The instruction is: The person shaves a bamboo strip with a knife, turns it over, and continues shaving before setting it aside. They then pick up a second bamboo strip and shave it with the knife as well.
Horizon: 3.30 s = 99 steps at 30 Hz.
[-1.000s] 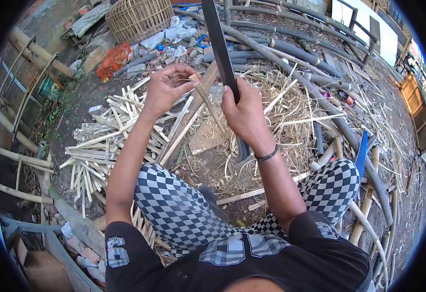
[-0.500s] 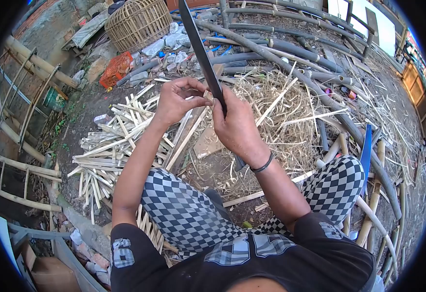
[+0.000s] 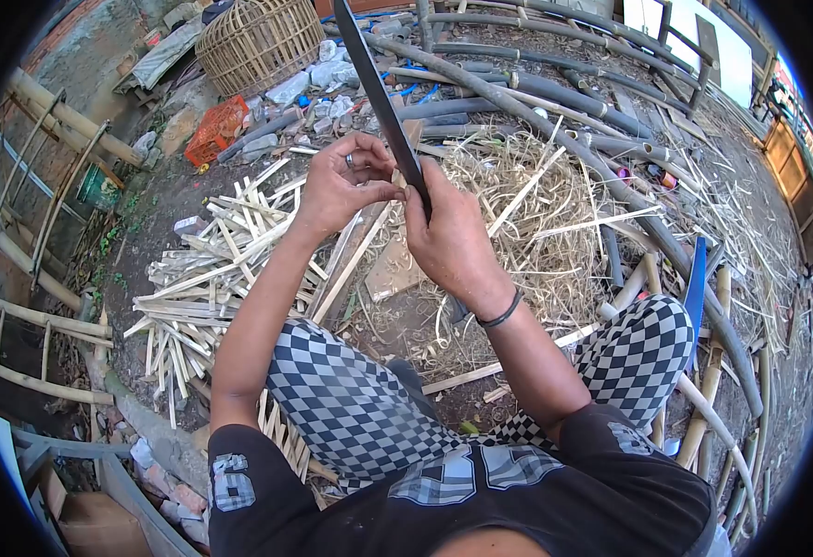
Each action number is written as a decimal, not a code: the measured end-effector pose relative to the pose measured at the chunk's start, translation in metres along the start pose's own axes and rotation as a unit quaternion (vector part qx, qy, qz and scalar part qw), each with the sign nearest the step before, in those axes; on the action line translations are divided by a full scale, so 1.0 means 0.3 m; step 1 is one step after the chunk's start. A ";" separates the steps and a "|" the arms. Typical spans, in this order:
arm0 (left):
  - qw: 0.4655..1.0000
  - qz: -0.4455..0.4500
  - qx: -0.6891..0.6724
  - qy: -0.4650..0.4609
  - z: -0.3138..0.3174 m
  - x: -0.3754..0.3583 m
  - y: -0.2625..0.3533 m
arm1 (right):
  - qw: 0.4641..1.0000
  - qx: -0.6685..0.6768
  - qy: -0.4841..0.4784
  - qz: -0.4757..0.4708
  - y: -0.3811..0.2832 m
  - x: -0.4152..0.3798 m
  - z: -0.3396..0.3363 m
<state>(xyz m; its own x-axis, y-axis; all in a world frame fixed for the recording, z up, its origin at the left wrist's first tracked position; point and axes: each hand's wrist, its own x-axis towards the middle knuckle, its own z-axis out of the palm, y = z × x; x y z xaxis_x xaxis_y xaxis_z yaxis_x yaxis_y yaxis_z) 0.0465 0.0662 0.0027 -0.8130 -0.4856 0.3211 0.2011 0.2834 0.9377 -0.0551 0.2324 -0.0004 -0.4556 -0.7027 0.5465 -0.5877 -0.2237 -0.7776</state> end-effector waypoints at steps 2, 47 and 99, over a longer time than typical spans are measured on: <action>1.000 -0.002 0.000 0.000 0.003 -0.002 0.006 | 1.000 -0.001 -0.003 0.003 0.000 0.000 -0.002; 0.916 0.020 0.393 -0.072 0.029 -0.011 -0.007 | 0.998 -0.045 -0.041 0.021 0.055 0.005 -0.012; 0.847 0.259 0.455 0.097 -0.038 -0.035 0.039 | 0.996 -0.044 -0.078 0.018 0.218 0.069 0.157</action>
<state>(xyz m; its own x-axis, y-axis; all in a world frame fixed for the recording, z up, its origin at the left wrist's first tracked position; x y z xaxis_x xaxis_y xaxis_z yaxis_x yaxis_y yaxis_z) 0.0635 0.0653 0.0119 -0.6222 -0.2027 0.7562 -0.0718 0.9766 0.2027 -0.0715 0.1714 -0.0546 -0.3725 -0.8072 0.4579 -0.6326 -0.1402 -0.7617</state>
